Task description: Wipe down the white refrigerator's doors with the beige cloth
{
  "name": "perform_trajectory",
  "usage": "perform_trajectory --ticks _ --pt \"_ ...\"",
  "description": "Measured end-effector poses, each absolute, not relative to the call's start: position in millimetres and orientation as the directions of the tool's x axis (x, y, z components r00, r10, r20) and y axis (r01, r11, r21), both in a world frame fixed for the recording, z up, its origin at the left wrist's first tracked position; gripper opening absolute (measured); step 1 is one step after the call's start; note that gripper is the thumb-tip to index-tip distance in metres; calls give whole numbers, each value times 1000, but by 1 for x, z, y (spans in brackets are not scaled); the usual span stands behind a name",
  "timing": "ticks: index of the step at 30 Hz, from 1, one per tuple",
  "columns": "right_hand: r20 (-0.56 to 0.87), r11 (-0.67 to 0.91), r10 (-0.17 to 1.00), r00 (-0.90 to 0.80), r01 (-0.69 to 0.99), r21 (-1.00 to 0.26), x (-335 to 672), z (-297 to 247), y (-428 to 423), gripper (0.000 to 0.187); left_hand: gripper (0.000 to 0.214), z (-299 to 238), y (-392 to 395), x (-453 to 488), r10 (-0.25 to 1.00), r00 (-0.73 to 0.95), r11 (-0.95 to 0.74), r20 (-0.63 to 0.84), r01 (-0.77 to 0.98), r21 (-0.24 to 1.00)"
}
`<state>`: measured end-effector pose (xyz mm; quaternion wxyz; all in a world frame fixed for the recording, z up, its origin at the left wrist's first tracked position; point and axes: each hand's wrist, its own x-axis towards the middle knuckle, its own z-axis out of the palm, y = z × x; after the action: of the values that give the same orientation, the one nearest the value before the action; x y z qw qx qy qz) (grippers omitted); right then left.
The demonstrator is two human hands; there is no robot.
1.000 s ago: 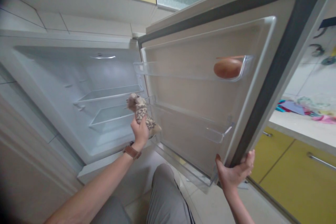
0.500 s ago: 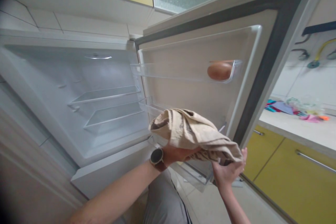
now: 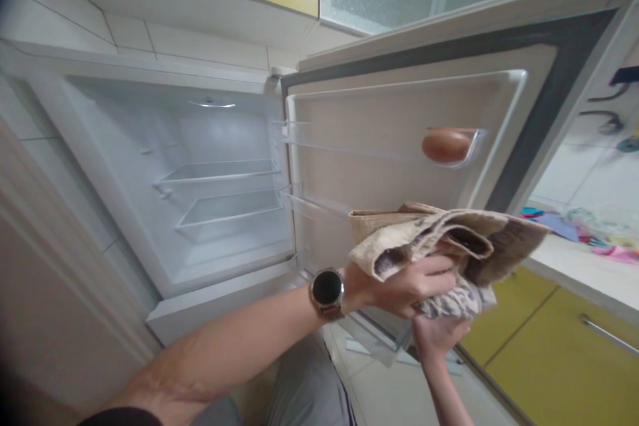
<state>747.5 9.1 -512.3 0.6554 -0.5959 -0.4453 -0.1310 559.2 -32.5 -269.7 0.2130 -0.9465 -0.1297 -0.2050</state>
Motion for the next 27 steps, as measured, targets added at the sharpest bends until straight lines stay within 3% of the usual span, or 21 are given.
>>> perform_trajectory --ticks 3,7,11,15,18,22,27 --pt "739 243 329 588 703 -668 746 -516 10 125 47 -267 -16 533 134 851 -914 508 305 -269" --pt "743 250 343 575 706 -662 745 -522 10 132 48 -269 13 490 395 642 -867 658 498 34" --pt "741 232 339 579 712 -662 746 -524 10 133 33 -257 27 456 622 495 -705 607 691 160" --pt "755 238 334 564 725 -647 748 -524 10 134 31 -236 27 448 733 450 -610 510 767 199" --pt "761 256 334 555 724 -641 750 -524 11 132 29 -225 20 461 737 523 -629 428 762 152" --pt "757 262 347 554 718 -645 754 -524 13 134 31 -219 8 492 620 677 -756 396 650 74" --pt "778 331 365 512 709 -622 761 -522 15 127 31 -209 7 500 539 751 -840 380 513 178"
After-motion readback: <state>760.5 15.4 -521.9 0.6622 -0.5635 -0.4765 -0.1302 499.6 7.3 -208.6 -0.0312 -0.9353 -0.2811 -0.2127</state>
